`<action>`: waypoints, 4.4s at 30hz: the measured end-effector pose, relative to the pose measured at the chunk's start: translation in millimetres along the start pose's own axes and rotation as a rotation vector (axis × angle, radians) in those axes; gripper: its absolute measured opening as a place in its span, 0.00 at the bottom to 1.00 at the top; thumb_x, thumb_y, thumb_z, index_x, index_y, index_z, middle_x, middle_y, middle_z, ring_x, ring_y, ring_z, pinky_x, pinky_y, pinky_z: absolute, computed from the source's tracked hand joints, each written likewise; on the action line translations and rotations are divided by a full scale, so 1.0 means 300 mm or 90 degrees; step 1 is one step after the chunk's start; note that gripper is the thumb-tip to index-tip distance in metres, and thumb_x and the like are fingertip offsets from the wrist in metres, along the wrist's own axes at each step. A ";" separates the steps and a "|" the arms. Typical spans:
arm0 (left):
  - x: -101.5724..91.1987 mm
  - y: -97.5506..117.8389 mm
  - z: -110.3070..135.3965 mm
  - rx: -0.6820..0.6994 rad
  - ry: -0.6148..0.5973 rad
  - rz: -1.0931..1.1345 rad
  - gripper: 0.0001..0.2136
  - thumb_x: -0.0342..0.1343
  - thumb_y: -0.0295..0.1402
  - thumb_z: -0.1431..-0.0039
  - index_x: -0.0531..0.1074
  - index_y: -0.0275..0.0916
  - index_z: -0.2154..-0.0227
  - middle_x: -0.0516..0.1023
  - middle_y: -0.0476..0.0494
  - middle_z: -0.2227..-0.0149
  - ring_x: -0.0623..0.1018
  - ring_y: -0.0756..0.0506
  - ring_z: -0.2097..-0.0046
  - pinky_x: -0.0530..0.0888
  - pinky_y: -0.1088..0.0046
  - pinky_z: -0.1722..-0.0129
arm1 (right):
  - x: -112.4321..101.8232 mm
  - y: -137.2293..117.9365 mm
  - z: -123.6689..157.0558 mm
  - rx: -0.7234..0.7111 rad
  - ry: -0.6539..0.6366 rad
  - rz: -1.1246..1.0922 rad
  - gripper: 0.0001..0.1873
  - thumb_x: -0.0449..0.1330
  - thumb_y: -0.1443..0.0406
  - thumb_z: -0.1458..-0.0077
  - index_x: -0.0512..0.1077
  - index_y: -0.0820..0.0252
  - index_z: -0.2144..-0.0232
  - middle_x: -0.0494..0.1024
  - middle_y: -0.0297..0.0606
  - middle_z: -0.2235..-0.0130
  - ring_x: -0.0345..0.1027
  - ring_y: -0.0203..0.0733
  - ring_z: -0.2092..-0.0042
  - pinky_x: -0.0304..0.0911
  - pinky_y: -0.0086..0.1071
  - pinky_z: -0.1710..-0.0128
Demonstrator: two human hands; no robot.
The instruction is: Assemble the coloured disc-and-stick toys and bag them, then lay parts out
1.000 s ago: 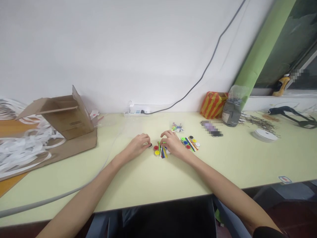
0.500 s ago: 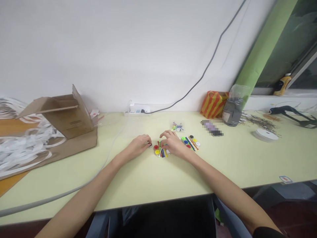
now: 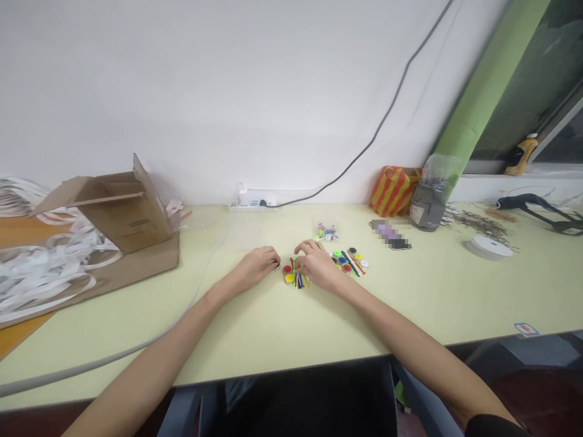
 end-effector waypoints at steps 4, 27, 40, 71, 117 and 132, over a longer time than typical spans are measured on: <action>-0.001 0.002 -0.001 0.003 0.004 0.002 0.10 0.47 0.31 0.35 0.75 0.41 0.63 0.76 0.43 0.61 0.76 0.45 0.59 0.72 0.66 0.55 | 0.006 0.003 -0.001 0.008 -0.011 0.002 0.04 0.64 0.66 0.40 0.80 0.58 0.65 0.73 0.45 0.50 0.58 0.50 0.44 0.55 0.43 0.46; -0.003 0.014 -0.005 0.009 -0.012 -0.028 0.10 0.46 0.29 0.34 0.74 0.40 0.63 0.76 0.43 0.61 0.75 0.45 0.58 0.72 0.66 0.55 | -0.014 -0.013 0.004 -0.045 -0.008 0.037 0.05 0.63 0.66 0.39 0.79 0.59 0.63 0.74 0.46 0.49 0.59 0.50 0.43 0.57 0.44 0.45; -0.001 -0.006 -0.001 0.013 -0.010 -0.062 0.11 0.47 0.31 0.33 0.75 0.40 0.59 0.77 0.42 0.58 0.76 0.44 0.57 0.71 0.66 0.54 | 0.024 -0.017 0.002 -0.026 -0.011 0.020 0.05 0.62 0.67 0.39 0.79 0.61 0.65 0.74 0.45 0.50 0.58 0.50 0.44 0.56 0.44 0.45; -0.045 0.036 0.013 -0.101 -0.109 0.190 0.14 0.48 0.38 0.33 0.67 0.37 0.73 0.63 0.53 0.76 0.61 0.51 0.73 0.58 0.74 0.72 | -0.025 0.026 -0.015 0.224 0.098 -0.777 0.28 0.55 0.43 0.40 0.78 0.61 0.67 0.78 0.39 0.71 0.68 0.37 0.70 0.58 0.28 0.72; -0.014 -0.146 0.065 -0.410 -0.219 0.303 0.25 0.60 0.55 0.48 0.60 0.39 0.81 0.59 0.52 0.83 0.56 0.54 0.83 0.52 0.75 0.83 | 0.073 -0.017 -0.130 0.179 -0.054 0.046 0.15 0.56 0.63 0.35 0.80 0.67 0.62 0.67 0.56 0.43 0.48 0.58 0.38 0.50 0.52 0.41; -0.017 -0.143 0.081 -0.387 -0.196 0.448 0.20 0.56 0.50 0.41 0.66 0.37 0.77 0.60 0.51 0.81 0.59 0.55 0.82 0.52 0.77 0.83 | 0.075 -0.014 -0.093 0.147 0.035 0.028 0.18 0.49 0.63 0.31 0.77 0.65 0.62 0.65 0.55 0.43 0.49 0.56 0.38 0.52 0.50 0.41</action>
Point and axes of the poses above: each hand's wrist, its own z-axis away from the middle knuckle, its own x-axis out of the palm, y = z × x, the point moved 5 cm from there along -z, towards the middle knuckle
